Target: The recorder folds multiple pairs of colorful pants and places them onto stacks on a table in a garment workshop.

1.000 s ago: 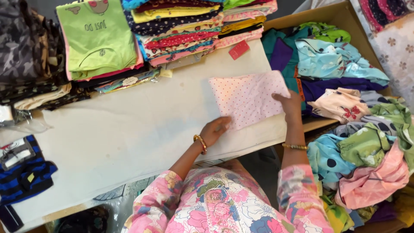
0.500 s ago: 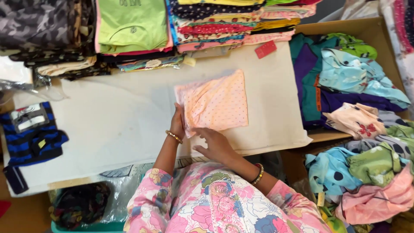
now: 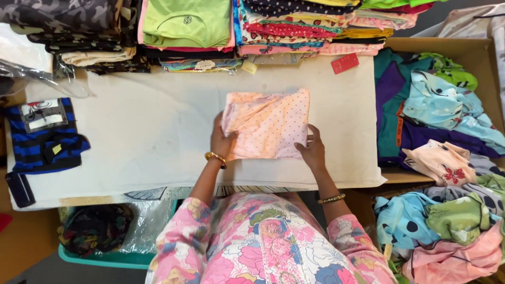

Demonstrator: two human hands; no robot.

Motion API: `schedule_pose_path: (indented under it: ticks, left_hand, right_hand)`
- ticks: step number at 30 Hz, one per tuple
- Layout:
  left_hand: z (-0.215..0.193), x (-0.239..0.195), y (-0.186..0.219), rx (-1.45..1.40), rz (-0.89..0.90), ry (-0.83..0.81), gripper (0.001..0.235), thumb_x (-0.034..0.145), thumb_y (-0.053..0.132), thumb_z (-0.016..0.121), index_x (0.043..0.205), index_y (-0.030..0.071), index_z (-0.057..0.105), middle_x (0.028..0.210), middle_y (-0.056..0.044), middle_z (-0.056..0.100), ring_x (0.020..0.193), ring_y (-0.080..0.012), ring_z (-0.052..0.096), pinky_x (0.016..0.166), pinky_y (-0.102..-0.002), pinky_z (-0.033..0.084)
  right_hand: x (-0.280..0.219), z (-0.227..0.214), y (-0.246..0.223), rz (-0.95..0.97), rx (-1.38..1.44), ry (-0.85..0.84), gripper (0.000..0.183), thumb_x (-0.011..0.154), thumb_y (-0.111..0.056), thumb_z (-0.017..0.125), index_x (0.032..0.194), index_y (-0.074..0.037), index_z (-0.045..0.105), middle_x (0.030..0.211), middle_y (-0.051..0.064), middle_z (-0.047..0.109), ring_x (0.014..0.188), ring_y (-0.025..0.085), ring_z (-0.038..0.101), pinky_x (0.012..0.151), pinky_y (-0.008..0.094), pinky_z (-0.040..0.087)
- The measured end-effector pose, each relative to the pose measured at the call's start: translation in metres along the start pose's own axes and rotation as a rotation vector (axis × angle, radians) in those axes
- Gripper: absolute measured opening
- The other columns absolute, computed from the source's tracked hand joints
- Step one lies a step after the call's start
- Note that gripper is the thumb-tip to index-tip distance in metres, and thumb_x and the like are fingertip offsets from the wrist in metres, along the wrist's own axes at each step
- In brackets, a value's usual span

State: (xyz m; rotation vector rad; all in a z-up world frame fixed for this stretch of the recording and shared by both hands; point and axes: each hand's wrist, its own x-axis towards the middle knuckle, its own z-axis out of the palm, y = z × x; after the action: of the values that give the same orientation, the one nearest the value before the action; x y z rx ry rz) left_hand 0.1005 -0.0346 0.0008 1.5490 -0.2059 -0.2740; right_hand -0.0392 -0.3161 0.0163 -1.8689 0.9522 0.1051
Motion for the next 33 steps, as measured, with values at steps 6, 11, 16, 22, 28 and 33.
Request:
schedule_pose_path:
  ticks: [6, 11, 16, 22, 28, 33]
  left_hand:
    - [-0.008, 0.004, 0.000, 0.807, 0.259, 0.241, 0.067, 0.081, 0.008, 0.071, 0.144, 0.009, 0.050, 0.126, -0.016, 0.060, 0.116, -0.0395, 0.055, 0.101, -0.050, 0.044]
    - [0.025, 0.058, 0.020, 0.983, 0.322, 0.070, 0.035, 0.082, 0.019, 0.072, 0.117, 0.019, 0.069, 0.121, -0.005, 0.064, 0.120, -0.0318, 0.054, 0.104, -0.055, 0.034]
    - [0.020, 0.089, -0.006, 1.263, 0.127, -0.132, 0.007, 0.093, 0.022, 0.068, 0.096, 0.021, 0.074, 0.109, 0.004, 0.068, 0.119, -0.0225, 0.055, 0.118, -0.065, 0.021]
    - [0.033, 0.080, 0.006, 1.252, 0.081, 0.064, 0.013, 0.090, 0.025, 0.068, 0.099, 0.017, 0.072, 0.107, -0.004, 0.067, 0.115, -0.0288, 0.053, 0.111, -0.064, 0.022]
    - [0.065, 0.030, -0.006, 0.914, 0.490, -0.217, 0.035, 0.097, 0.026, 0.062, 0.131, 0.016, 0.063, 0.141, -0.008, 0.058, 0.140, -0.0288, 0.045, 0.121, -0.052, 0.031]
    - [0.051, 0.034, 0.012, 1.080, 0.402, -0.210, 0.062, 0.092, 0.043, 0.061, 0.146, 0.012, 0.054, 0.155, -0.019, 0.045, 0.142, -0.0375, 0.034, 0.113, -0.056, 0.025]
  right_hand:
    - [-0.014, -0.001, -0.017, -0.636, -0.373, 0.271, 0.074, 0.072, -0.009, 0.086, 0.138, -0.005, 0.055, 0.129, 0.020, 0.063, 0.122, 0.039, 0.055, 0.106, 0.050, 0.043]
    - [-0.013, 0.018, -0.052, -0.809, -0.418, 0.175, 0.062, 0.083, -0.017, 0.081, 0.140, -0.009, 0.057, 0.141, 0.018, 0.057, 0.135, 0.040, 0.049, 0.114, 0.050, 0.039]
    - [-0.003, 0.041, -0.033, -0.881, -0.654, 0.067, 0.063, 0.091, -0.038, 0.072, 0.146, -0.013, 0.054, 0.158, 0.017, 0.043, 0.149, 0.036, 0.034, 0.120, 0.056, 0.025]
    - [0.004, 0.040, -0.024, -0.839, -0.759, 0.036, 0.064, 0.096, -0.045, 0.065, 0.152, -0.018, 0.050, 0.165, 0.011, 0.034, 0.154, 0.030, 0.026, 0.124, 0.056, 0.016]
    - [0.034, 0.049, -0.039, -0.812, -0.731, -0.041, 0.064, 0.096, -0.044, 0.065, 0.152, -0.019, 0.049, 0.169, 0.008, 0.032, 0.159, 0.029, 0.025, 0.127, 0.058, 0.016]
    - [0.085, 0.032, -0.040, -0.817, -0.817, 0.036, 0.073, 0.094, -0.054, 0.064, 0.157, -0.022, 0.045, 0.168, 0.010, 0.026, 0.156, 0.030, 0.019, 0.120, 0.067, 0.011]
